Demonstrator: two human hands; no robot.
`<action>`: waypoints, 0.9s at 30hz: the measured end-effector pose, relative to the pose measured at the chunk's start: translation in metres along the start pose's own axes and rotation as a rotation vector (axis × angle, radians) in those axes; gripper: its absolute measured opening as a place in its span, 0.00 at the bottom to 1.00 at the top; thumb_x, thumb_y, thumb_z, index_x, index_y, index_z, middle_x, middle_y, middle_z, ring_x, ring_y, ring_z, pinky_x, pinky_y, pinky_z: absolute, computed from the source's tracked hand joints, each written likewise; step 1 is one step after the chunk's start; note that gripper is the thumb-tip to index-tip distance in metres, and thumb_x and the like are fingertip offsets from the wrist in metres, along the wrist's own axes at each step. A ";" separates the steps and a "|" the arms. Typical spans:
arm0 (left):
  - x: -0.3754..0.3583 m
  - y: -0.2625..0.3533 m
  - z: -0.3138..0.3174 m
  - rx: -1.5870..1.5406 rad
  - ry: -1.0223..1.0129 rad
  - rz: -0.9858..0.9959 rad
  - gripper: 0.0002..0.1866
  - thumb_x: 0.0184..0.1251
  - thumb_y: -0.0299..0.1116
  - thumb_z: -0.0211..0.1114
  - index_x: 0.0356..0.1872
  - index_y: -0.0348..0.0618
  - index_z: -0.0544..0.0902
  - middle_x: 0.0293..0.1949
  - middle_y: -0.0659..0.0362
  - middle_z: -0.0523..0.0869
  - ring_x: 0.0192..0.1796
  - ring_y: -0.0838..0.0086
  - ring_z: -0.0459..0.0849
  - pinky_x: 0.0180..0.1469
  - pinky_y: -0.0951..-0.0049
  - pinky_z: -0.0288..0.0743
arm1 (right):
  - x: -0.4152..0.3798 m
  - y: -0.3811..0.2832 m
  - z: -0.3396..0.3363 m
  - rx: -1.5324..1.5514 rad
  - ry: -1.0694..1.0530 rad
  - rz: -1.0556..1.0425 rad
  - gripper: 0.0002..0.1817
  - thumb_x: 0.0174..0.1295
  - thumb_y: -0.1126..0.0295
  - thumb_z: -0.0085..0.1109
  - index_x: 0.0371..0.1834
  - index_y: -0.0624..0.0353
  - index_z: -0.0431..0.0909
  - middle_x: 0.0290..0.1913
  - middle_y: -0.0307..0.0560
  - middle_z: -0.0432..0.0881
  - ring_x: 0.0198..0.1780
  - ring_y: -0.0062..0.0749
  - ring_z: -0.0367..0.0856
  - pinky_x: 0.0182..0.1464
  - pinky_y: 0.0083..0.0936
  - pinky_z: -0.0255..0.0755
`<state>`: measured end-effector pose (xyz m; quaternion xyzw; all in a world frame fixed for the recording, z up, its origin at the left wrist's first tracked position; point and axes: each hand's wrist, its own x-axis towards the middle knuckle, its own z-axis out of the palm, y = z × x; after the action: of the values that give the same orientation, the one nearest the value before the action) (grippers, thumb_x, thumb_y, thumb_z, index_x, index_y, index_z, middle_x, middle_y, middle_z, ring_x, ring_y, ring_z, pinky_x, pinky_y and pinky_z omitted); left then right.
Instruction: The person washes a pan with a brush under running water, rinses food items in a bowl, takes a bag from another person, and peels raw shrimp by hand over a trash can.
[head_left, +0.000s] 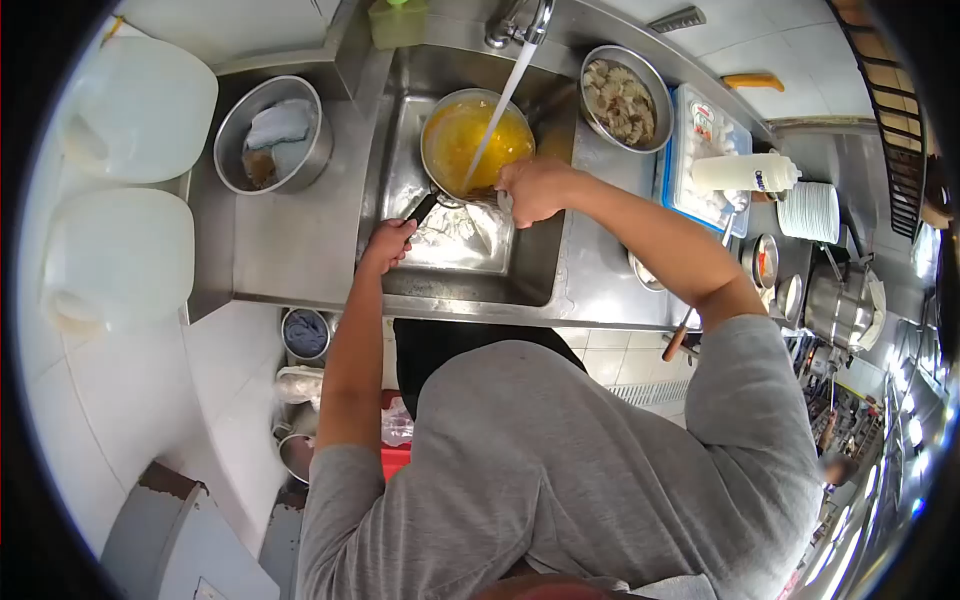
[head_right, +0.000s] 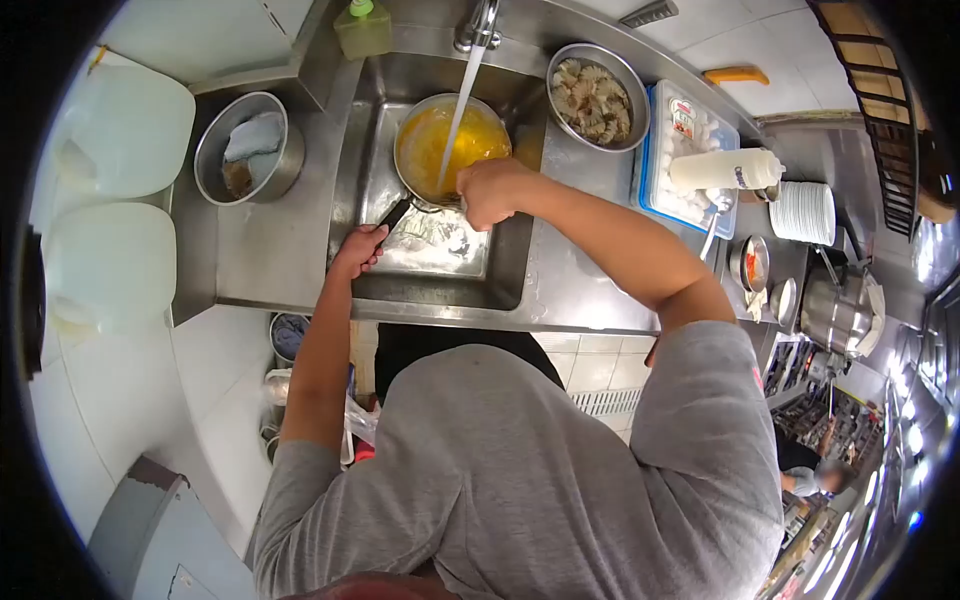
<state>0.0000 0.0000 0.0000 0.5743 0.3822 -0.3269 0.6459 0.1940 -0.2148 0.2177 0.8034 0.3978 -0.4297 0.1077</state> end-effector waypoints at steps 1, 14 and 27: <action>-0.007 -0.006 0.004 -0.012 0.001 -0.014 0.16 0.72 0.50 0.64 0.43 0.48 0.77 0.24 0.64 0.75 0.17 0.83 0.66 0.14 0.78 0.56 | -0.003 -0.003 0.004 -0.063 -0.048 0.025 0.26 0.44 0.66 0.68 0.52 0.55 0.84 0.52 0.54 0.86 0.56 0.44 0.84 0.56 0.41 0.77; -0.009 0.018 -0.003 -0.021 -0.008 0.041 0.15 0.74 0.48 0.62 0.49 0.50 0.80 0.23 0.64 0.75 0.16 0.84 0.65 0.14 0.79 0.55 | 0.022 -0.016 0.048 -0.307 0.016 0.107 0.11 0.53 0.69 0.62 0.38 0.58 0.88 0.44 0.52 0.88 0.47 0.45 0.88 0.48 0.37 0.83; -0.016 0.022 0.000 -0.069 -0.013 0.083 0.13 0.74 0.48 0.62 0.44 0.50 0.81 0.20 0.66 0.73 0.14 0.85 0.63 0.12 0.80 0.52 | 0.064 0.017 0.076 -0.218 0.317 0.232 0.20 0.57 0.70 0.62 0.55 0.58 0.85 0.53 0.51 0.86 0.55 0.44 0.85 0.49 0.39 0.82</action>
<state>0.0105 0.0029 0.0246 0.5651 0.3649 -0.2899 0.6808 0.1807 -0.2305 0.1189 0.8850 0.3586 -0.2370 0.1787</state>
